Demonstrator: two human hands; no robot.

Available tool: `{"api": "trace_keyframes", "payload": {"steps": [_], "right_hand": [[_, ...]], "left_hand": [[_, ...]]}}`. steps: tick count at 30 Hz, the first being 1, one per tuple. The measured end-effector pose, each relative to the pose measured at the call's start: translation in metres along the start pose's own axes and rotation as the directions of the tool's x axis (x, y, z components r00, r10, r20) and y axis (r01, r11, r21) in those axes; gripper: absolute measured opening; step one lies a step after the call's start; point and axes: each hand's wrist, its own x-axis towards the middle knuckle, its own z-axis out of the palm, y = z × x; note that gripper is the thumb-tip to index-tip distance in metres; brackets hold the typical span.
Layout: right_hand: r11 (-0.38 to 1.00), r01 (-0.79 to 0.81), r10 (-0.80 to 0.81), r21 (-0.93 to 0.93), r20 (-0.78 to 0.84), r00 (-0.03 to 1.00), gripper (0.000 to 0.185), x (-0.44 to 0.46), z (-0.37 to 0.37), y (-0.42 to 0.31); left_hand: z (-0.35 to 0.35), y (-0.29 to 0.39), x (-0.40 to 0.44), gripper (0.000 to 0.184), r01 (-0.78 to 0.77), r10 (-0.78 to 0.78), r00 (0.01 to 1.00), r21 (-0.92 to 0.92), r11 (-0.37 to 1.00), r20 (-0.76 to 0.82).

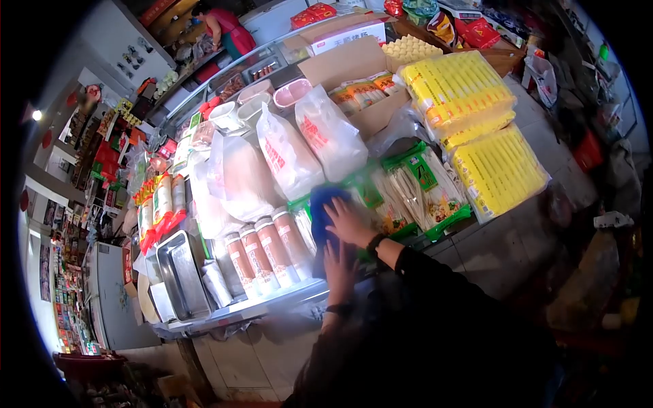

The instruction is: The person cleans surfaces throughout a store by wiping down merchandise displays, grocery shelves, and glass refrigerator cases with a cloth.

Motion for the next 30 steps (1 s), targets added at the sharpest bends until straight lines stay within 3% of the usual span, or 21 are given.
{"api": "trace_keyframes", "payload": {"steps": [2,3,5,7,11,15,18,19,20,22,24,26,30], "right_hand": [[0.997,-0.054,0.055,-0.049,0.029,0.998,0.063,0.005,0.007,0.000],[0.997,-0.019,0.012,-0.080,-0.085,0.996,0.055,0.001,0.008,-0.001],[0.998,0.003,-0.007,-0.065,-0.063,0.998,0.051,-0.019,0.003,0.002],[0.998,0.055,-0.059,-0.042,-0.100,0.993,0.042,-0.045,-0.001,0.011],[1.000,0.026,-0.025,0.013,-0.076,0.997,0.043,-0.112,-0.022,0.035],[0.995,-0.100,0.100,-0.005,-0.004,0.995,0.043,-0.145,-0.044,0.038],[0.980,-0.198,0.198,-0.027,-0.009,0.980,0.043,-0.142,-0.038,0.047],[0.975,-0.215,0.213,-0.057,-0.041,0.976,0.044,-0.134,-0.036,0.051],[0.974,-0.219,0.217,-0.053,-0.043,0.975,0.044,-0.124,-0.035,0.055],[0.974,-0.152,0.124,-0.170,-0.161,0.979,0.049,-0.093,-0.038,0.064],[0.991,-0.087,0.075,-0.097,-0.126,0.989,0.051,-0.062,-0.021,0.085],[0.960,-0.049,0.050,-0.276,0.000,0.999,0.051,-0.028,-0.035,0.092],[0.935,-0.103,0.124,-0.339,0.042,0.991,0.055,-0.003,-0.046,0.101]], "left_hand": [[0.016,-0.004,0.000,0.072,-0.002,0.003,0.999,0.016,1.000,-0.032],[0.021,-0.002,0.000,0.072,0.000,0.003,0.999,0.075,0.997,-0.035],[0.026,-0.001,-0.003,0.071,-0.004,0.009,0.999,0.130,0.991,-0.039],[0.025,-0.006,-0.014,0.063,-0.115,0.105,0.992,0.166,0.979,0.070],[0.023,-0.007,-0.029,0.056,-0.319,0.302,0.937,0.075,0.945,0.177],[0.031,0.005,-0.028,0.056,-0.468,0.447,0.865,0.046,0.882,0.230],[0.043,0.013,-0.017,0.054,-0.453,0.426,0.877,0.083,0.888,0.223],[0.042,0.017,-0.011,0.065,-0.405,0.382,0.889,0.043,0.913,0.251],[0.040,0.019,-0.004,0.065,-0.408,0.384,0.887,0.044,0.912,0.255],[0.027,0.036,0.017,0.069,-0.318,0.266,0.901,0.106,0.942,0.342],[0.033,0.033,0.036,0.076,-0.323,0.287,0.922,0.111,0.940,0.259],[0.059,0.018,0.063,0.073,-0.280,0.244,0.944,0.147,0.949,0.223],[0.048,0.023,0.099,0.070,-0.242,0.210,0.950,0.116,0.963,0.232]]}}
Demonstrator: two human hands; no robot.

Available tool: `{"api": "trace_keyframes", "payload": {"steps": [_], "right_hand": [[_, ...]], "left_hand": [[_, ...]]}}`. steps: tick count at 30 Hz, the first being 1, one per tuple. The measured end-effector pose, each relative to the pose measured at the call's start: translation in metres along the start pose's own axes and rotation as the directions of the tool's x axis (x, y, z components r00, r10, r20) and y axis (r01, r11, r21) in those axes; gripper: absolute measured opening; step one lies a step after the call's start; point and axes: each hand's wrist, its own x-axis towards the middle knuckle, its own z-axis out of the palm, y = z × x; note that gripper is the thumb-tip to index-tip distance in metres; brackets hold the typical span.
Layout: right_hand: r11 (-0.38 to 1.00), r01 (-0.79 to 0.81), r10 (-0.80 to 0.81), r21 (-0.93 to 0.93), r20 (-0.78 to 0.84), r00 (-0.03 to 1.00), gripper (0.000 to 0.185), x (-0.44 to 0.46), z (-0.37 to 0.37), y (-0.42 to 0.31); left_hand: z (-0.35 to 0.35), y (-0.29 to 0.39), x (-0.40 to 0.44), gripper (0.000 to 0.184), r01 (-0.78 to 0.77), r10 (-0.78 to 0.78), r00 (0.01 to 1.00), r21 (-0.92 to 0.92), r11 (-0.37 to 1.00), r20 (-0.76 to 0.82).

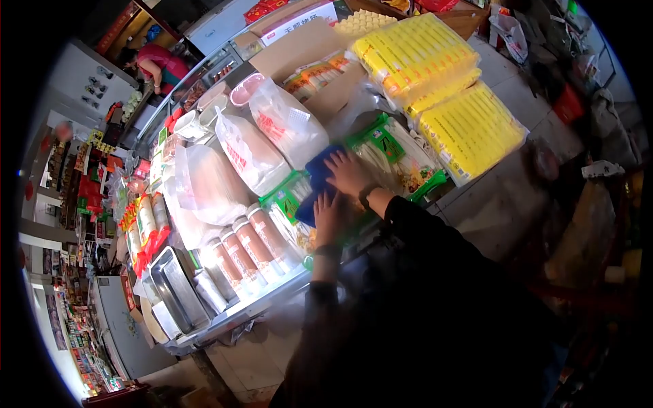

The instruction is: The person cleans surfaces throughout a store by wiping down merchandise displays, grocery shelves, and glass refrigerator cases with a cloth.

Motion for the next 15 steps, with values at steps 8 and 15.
{"api": "trace_keyframes", "payload": {"steps": [8,15], "right_hand": [[0.965,-0.245,0.241,-0.093,-0.057,0.969,0.059,-0.061,0.020,-0.015],[0.981,-0.194,0.193,0.004,-0.111,0.975,0.047,-0.156,0.008,-0.041]], "left_hand": [[0.019,-0.010,-0.030,0.071,-0.127,0.127,0.992,0.007,0.992,0.009],[0.028,0.009,-0.091,0.067,-0.290,0.300,0.949,-0.109,0.951,0.095]]}}
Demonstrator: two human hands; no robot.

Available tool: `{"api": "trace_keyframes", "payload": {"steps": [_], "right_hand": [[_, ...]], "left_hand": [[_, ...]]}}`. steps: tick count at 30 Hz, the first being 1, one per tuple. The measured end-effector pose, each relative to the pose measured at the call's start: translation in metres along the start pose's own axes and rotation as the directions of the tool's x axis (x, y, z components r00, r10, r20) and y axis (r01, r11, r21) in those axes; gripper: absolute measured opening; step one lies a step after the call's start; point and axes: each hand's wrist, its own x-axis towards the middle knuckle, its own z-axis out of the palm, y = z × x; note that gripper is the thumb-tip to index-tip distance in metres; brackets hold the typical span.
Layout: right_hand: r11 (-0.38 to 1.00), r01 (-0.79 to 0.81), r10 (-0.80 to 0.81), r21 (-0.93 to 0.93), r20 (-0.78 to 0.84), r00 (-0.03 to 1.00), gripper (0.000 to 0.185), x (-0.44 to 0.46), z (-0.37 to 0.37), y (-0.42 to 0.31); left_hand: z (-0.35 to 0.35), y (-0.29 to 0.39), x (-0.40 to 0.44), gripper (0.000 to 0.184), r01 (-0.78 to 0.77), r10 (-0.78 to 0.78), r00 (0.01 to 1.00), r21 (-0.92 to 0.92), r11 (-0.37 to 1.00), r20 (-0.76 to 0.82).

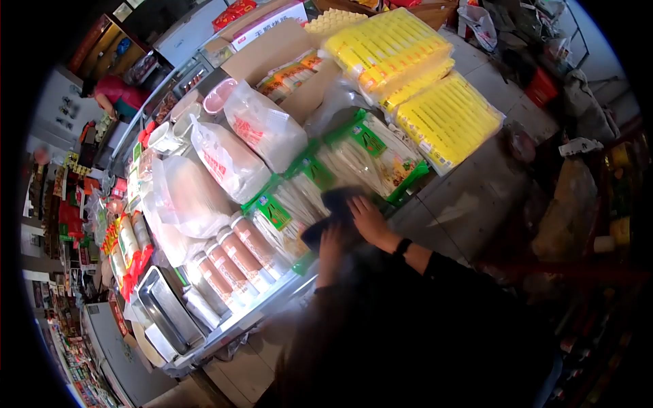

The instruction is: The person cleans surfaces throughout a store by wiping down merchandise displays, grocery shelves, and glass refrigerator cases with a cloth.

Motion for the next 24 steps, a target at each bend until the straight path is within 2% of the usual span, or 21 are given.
{"api": "trace_keyframes", "payload": {"steps": [2,5,6,8,10,12,14,15,17,19,21,22,24], "right_hand": [[0.989,-0.062,0.060,0.132,0.024,0.998,0.042,-0.015,0.003,-0.004],[0.893,-0.217,0.150,0.394,0.194,0.969,0.033,-0.019,-0.027,-0.008],[0.898,-0.184,0.120,0.400,0.179,0.976,0.033,-0.017,-0.032,-0.008],[0.832,-0.370,0.215,0.414,0.374,0.902,0.033,-0.017,-0.038,-0.004],[0.817,-0.341,0.200,0.466,0.325,0.924,0.035,-0.018,-0.035,0.002],[0.800,-0.303,0.203,0.518,0.242,0.949,0.037,-0.003,-0.031,0.008],[0.671,-0.433,0.217,0.602,0.399,0.891,0.047,0.016,-0.033,0.024],[0.676,-0.416,0.206,0.608,0.386,0.899,0.047,0.027,-0.038,0.031],[0.645,-0.206,0.236,0.736,0.065,0.970,0.045,0.059,-0.057,0.047],[0.653,-0.106,0.239,0.750,-0.071,0.968,0.044,0.091,-0.075,0.071],[0.647,-0.067,0.227,0.760,-0.107,0.968,0.043,0.113,-0.115,0.095],[0.695,-0.087,0.228,0.713,-0.104,0.968,0.044,0.120,-0.126,0.109],[0.734,-0.122,0.241,0.668,-0.087,0.967,0.045,0.112,-0.126,0.131]], "left_hand": [[-0.003,-0.001,-0.006,0.060,-0.051,0.051,0.999,-0.081,0.995,-0.004],[-0.023,0.004,-0.013,0.053,-0.089,0.070,0.994,-0.238,0.967,-0.086],[-0.031,0.002,-0.015,0.055,-0.094,0.073,0.993,-0.249,0.964,-0.092],[-0.051,0.008,-0.014,0.057,-0.091,0.062,0.991,-0.251,0.964,-0.119],[-0.073,0.016,-0.017,0.061,0.110,-0.099,0.994,-0.396,0.912,0.047],[-0.064,0.020,-0.022,0.061,0.124,-0.137,0.991,-0.382,0.916,-0.005],[-0.073,0.033,0.001,0.060,0.165,-0.190,0.981,-0.385,0.908,-0.026],[-0.070,0.035,0.012,0.060,0.162,-0.192,0.980,-0.378,0.912,-0.043],[-0.058,0.043,0.035,0.060,0.108,-0.179,0.936,-0.238,0.965,-0.303],[-0.071,0.069,0.065,0.058,0.145,-0.224,0.922,-0.256,0.956,-0.315],[-0.081,0.092,0.105,0.056,0.101,-0.171,0.919,-0.206,0.973,-0.356],[-0.076,0.099,0.123,0.056,0.112,-0.179,0.920,-0.204,0.973,-0.348],[-0.052,0.111,0.151,0.057,0.065,-0.081,0.950,-0.065,0.996,-0.301]]}}
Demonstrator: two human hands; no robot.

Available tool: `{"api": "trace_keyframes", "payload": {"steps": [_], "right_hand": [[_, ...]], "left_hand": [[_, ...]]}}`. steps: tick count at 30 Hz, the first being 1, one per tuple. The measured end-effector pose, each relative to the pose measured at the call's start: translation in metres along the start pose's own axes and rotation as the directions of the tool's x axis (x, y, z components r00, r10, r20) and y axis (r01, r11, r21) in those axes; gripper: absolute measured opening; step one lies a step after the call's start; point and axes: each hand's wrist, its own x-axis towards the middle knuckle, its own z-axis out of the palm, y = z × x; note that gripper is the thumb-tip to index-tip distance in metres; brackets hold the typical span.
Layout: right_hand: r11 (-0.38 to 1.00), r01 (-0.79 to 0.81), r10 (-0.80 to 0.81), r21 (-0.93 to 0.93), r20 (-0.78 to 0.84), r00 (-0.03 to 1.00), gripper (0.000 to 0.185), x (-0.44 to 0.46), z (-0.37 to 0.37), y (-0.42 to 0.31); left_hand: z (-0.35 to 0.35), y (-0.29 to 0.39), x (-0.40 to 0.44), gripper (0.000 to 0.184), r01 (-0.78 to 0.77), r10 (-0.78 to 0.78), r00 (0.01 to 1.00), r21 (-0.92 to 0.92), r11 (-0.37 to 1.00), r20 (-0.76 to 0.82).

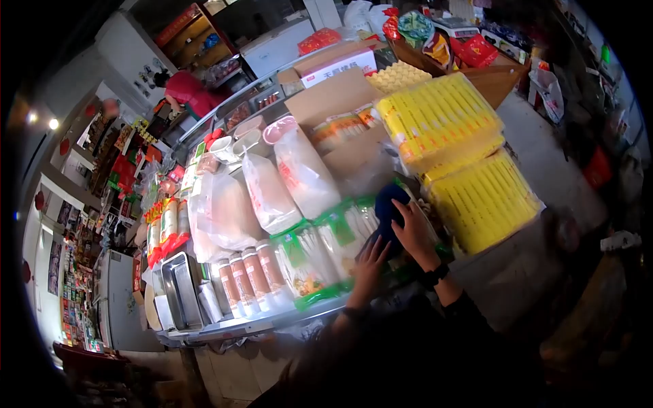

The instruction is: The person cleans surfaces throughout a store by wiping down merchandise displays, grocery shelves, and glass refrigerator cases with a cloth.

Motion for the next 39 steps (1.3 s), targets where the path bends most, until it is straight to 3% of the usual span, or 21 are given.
{"api": "trace_keyframes", "payload": {"steps": [1,2,3,5,6,7,9,13,15,16,18,24,31,33,34,35,39], "right_hand": [[0.986,0.016,-0.014,-0.166,0.011,1.000,0.045,-0.006,-0.002,0.019],[0.943,0.031,-0.025,-0.331,0.023,0.999,0.046,-0.011,-0.004,0.038],[0.941,0.010,-0.006,-0.338,0.014,1.000,0.046,-0.021,0.001,0.061],[0.884,0.102,0.001,-0.455,0.220,0.975,0.048,-0.046,0.012,0.101],[0.873,0.166,-0.064,-0.458,0.230,0.971,0.048,-0.050,0.008,0.103],[0.879,0.145,-0.037,-0.454,0.239,0.970,0.048,-0.050,0.007,0.102],[0.913,0.149,-0.096,-0.379,0.154,0.983,0.046,-0.040,0.010,0.098],[0.950,0.152,-0.091,-0.274,0.225,0.970,0.046,0.002,0.014,0.090],[0.955,0.253,-0.230,-0.156,0.151,0.961,0.041,0.020,0.021,0.092],[0.957,0.251,-0.228,-0.144,0.154,0.961,0.041,0.027,0.025,0.091],[0.938,0.312,-0.295,-0.149,0.126,0.947,0.043,0.039,0.031,0.088],[0.924,0.331,-0.303,-0.192,0.163,0.939,0.040,0.040,0.033,0.096],[0.940,0.259,-0.209,-0.221,0.228,0.951,0.032,0.032,0.019,0.082],[0.963,0.186,-0.088,-0.196,0.426,0.900,0.028,0.010,-0.008,0.069],[0.972,0.177,-0.106,-0.157,0.379,0.919,0.027,-0.010,0.001,0.083],[0.974,0.150,-0.069,-0.168,0.412,0.909,0.028,-0.029,-0.001,0.083],[0.994,0.063,-0.014,-0.087,0.476,0.879,0.025,-0.116,-0.016,0.099]], "left_hand": [[0.023,-0.001,-0.002,0.057,-0.001,0.001,1.000,-0.004,1.000,0.018],[0.046,-0.001,-0.002,0.059,-0.017,0.006,0.991,0.078,0.997,0.133],[0.069,-0.003,-0.003,0.061,-0.047,0.007,0.970,0.156,0.987,0.244],[0.096,0.003,-0.005,0.068,-0.019,-0.037,0.955,0.185,0.983,0.295],[0.098,0.006,-0.005,0.065,0.004,-0.077,0.958,0.253,0.967,0.277],[0.098,0.008,-0.009,0.062,0.033,-0.122,0.958,0.321,0.947,0.261],[0.088,0.010,-0.003,0.065,0.096,-0.166,0.935,0.227,0.969,0.313],[0.087,0.005,0.005,0.066,0.118,-0.174,0.924,0.179,0.977,0.340],[0.089,0.007,0.012,0.063,0.174,-0.217,0.937,0.174,0.969,0.273],[0.089,0.010,0.016,0.063,0.180,-0.227,0.934,0.183,0.966,0.278],[0.088,0.017,0.032,0.063,0.348,-0.364,0.904,0.110,0.931,0.223],[0.075,0.032,0.046,0.062,0.358,-0.391,0.887,0.168,0.919,0.245],[0.062,0.009,0.030,0.053,0.157,-0.158,0.966,0.024,0.987,0.203],[0.061,-0.007,0.016,0.061,0.286,-0.225,0.924,-0.166,0.944,0.310],[0.059,-0.002,0.004,0.044,0.139,-0.117,0.980,-0.138,0.981,0.159],[0.059,0.000,-0.009,0.044,0.129,-0.105,0.983,-0.155,0.979,0.151],[0.058,0.019,-0.074,0.041,0.356,-0.273,0.879,-0.156,0.921,0.391]]}}
